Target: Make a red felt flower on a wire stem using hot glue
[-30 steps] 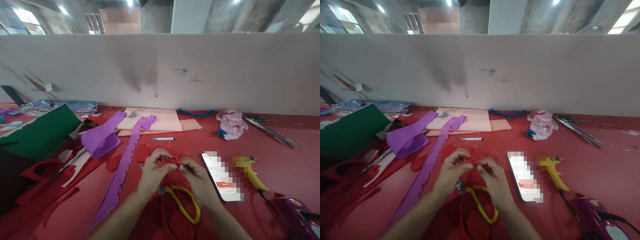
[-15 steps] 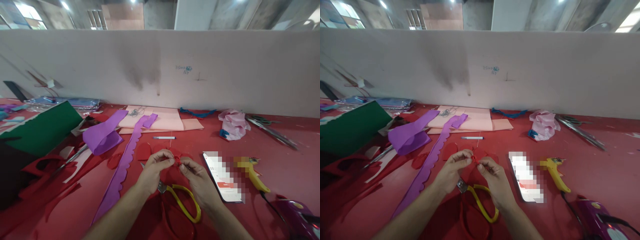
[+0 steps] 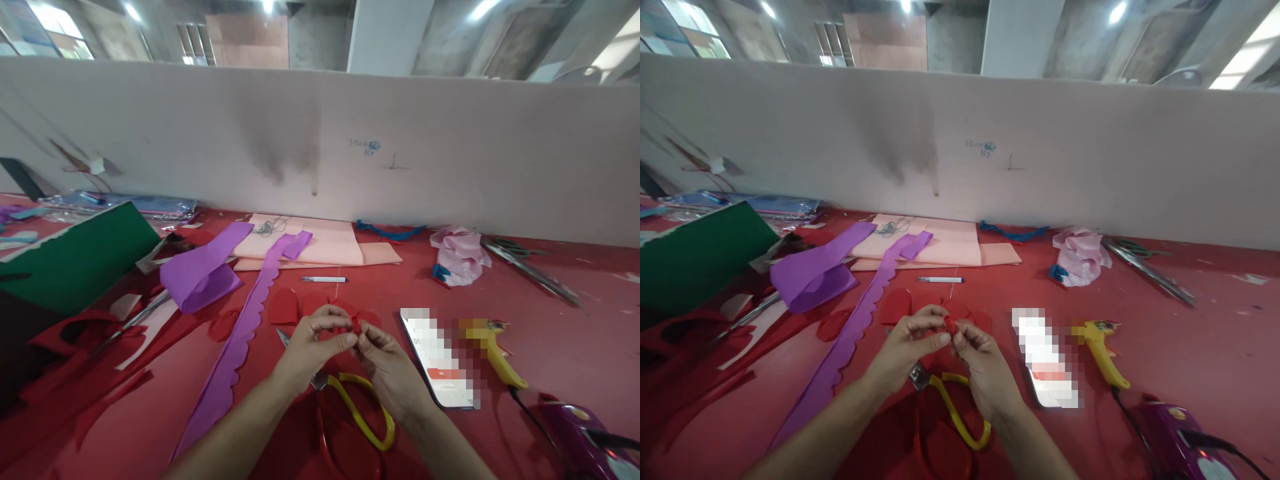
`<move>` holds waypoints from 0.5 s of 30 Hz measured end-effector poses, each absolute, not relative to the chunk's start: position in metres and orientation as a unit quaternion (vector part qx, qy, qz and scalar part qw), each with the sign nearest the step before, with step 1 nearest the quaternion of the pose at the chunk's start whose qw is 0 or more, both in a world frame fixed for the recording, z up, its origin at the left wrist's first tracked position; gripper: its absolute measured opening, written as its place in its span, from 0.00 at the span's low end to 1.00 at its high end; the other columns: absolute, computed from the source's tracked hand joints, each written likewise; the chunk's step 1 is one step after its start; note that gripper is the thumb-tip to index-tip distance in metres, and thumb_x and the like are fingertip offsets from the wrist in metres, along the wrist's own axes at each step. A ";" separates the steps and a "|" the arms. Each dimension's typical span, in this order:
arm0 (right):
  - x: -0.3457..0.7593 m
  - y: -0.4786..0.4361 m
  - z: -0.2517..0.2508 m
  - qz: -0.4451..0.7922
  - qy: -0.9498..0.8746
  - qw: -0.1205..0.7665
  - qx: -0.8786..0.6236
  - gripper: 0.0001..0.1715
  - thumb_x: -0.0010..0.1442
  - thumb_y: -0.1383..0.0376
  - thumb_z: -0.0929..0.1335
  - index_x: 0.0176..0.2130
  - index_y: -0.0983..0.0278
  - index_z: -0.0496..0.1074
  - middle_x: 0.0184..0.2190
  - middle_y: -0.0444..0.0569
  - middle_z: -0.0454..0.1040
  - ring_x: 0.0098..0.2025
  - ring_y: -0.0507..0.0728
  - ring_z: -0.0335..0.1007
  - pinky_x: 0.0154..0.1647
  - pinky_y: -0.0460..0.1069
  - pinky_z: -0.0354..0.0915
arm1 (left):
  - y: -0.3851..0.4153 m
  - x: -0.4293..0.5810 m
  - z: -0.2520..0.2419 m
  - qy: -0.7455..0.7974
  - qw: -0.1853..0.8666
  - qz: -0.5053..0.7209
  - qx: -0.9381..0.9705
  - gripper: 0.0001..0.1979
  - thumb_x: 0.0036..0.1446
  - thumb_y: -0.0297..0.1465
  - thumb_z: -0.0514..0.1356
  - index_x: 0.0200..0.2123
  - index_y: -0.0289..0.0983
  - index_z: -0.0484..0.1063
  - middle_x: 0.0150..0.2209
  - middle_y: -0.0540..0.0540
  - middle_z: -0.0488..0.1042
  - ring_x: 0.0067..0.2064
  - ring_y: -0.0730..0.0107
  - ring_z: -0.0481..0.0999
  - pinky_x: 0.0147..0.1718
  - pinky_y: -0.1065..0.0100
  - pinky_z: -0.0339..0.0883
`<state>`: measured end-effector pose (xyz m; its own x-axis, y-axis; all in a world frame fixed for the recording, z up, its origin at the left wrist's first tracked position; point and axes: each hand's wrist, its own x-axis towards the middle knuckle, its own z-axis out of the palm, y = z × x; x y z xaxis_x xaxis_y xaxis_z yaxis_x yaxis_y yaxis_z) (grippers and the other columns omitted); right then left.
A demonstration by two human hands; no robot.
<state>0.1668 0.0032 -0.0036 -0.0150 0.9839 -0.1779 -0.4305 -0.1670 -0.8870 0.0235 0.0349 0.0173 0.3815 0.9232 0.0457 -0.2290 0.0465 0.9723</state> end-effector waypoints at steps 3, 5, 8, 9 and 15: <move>0.166 0.002 -0.002 0.628 -0.349 0.550 -0.426 0.05 0.52 0.61 0.72 0.31 0.59 0.76 0.25 0.41 0.66 0.29 0.51 0.58 0.35 0.46 0.58 | 0.035 0.024 0.021 0.336 0.634 0.442 0.539 0.07 0.46 0.31 0.66 0.32 0.40 0.79 0.38 0.47 0.67 0.42 0.68 0.68 0.45 0.66 0.61; 0.166 0.001 0.001 0.615 -0.373 0.543 -0.434 0.04 0.55 0.61 0.70 0.32 0.59 0.75 0.25 0.40 0.64 0.28 0.50 0.56 0.34 0.46 0.57 | 0.034 0.025 0.022 0.338 0.628 0.446 0.542 0.07 0.46 0.32 0.67 0.31 0.40 0.79 0.37 0.46 0.66 0.42 0.67 0.69 0.45 0.66 0.61; 0.165 -0.001 0.005 0.580 -0.418 0.531 -0.456 0.06 0.57 0.61 0.68 0.33 0.60 0.75 0.26 0.41 0.65 0.29 0.50 0.56 0.32 0.45 0.56 | 0.033 0.026 0.022 0.345 0.620 0.464 0.530 0.05 0.45 0.32 0.67 0.29 0.40 0.79 0.37 0.47 0.67 0.41 0.67 0.69 0.44 0.65 0.62; 0.165 -0.001 0.006 0.567 -0.430 0.526 -0.466 0.07 0.57 0.60 0.68 0.33 0.60 0.75 0.27 0.41 0.66 0.29 0.50 0.57 0.33 0.45 0.57 | 0.033 0.027 0.021 0.347 0.617 0.471 0.527 0.04 0.45 0.32 0.67 0.28 0.40 0.79 0.37 0.47 0.67 0.41 0.67 0.69 0.44 0.65 0.62; 0.164 -0.002 0.006 0.529 -0.452 0.513 -0.503 0.09 0.56 0.58 0.68 0.35 0.58 0.76 0.26 0.42 0.69 0.28 0.52 0.62 0.31 0.46 0.59 | 0.034 0.025 0.020 0.345 0.589 0.492 0.540 0.03 0.47 0.29 0.65 0.28 0.39 0.79 0.35 0.45 0.71 0.39 0.66 0.71 0.41 0.66 0.65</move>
